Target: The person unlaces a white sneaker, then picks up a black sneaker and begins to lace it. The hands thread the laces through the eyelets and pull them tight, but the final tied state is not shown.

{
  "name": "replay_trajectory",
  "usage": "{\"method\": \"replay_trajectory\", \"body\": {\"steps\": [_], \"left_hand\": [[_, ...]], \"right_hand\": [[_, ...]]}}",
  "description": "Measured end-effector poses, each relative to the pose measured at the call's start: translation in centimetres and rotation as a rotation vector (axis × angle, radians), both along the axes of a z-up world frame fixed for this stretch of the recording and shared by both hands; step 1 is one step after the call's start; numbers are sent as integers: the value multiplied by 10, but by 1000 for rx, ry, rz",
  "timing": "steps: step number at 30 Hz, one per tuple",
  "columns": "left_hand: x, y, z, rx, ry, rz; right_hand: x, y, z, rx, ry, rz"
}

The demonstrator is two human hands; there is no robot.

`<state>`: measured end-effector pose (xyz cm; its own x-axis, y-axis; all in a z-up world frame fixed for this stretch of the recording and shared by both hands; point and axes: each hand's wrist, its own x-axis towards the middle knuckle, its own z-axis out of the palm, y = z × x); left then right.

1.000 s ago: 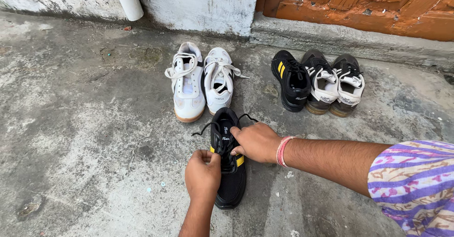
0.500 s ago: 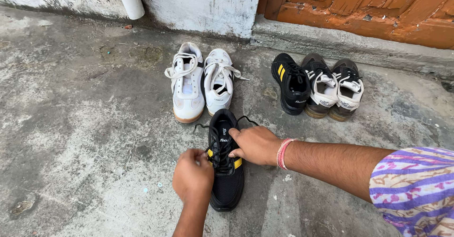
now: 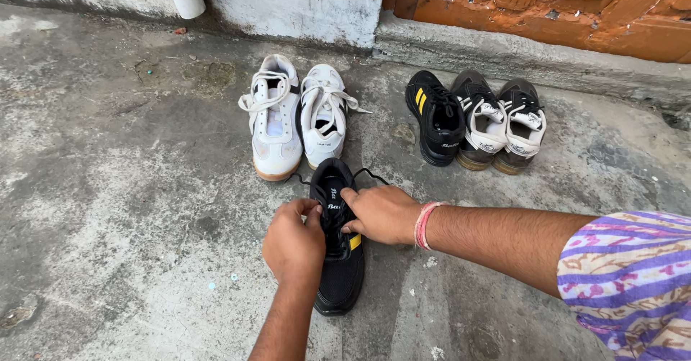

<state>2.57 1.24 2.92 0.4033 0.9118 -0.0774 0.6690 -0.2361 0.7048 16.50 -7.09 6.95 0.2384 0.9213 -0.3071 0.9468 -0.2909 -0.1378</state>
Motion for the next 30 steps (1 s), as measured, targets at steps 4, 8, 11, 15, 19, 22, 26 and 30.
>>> {"method": "replay_trajectory", "body": {"steps": [4,8,11,15,19,22,26,30], "left_hand": [[-8,6,-8,102,99,-20],[-27,14,-27,40,178,79],[-35,21,-37,-55,156,74],[-29,22,-31,147,-84,-27],[-12,13,-12,42,-69,-71],[-6,11,-1,10,18,-78],[-8,12,-5,110,127,-111],[-19,15,-21,81,176,-22]], "right_hand": [[-1,1,0,-5,-5,-4],[-1,-1,2,-39,14,-17],[0,-3,3,-84,19,-21],[1,-5,2,-73,20,-19],[3,-6,-2,-66,28,-26],[4,-5,-2,-59,8,-13],[5,-8,-5,-99,25,-32],[7,-8,-6,-84,38,-5]]}}
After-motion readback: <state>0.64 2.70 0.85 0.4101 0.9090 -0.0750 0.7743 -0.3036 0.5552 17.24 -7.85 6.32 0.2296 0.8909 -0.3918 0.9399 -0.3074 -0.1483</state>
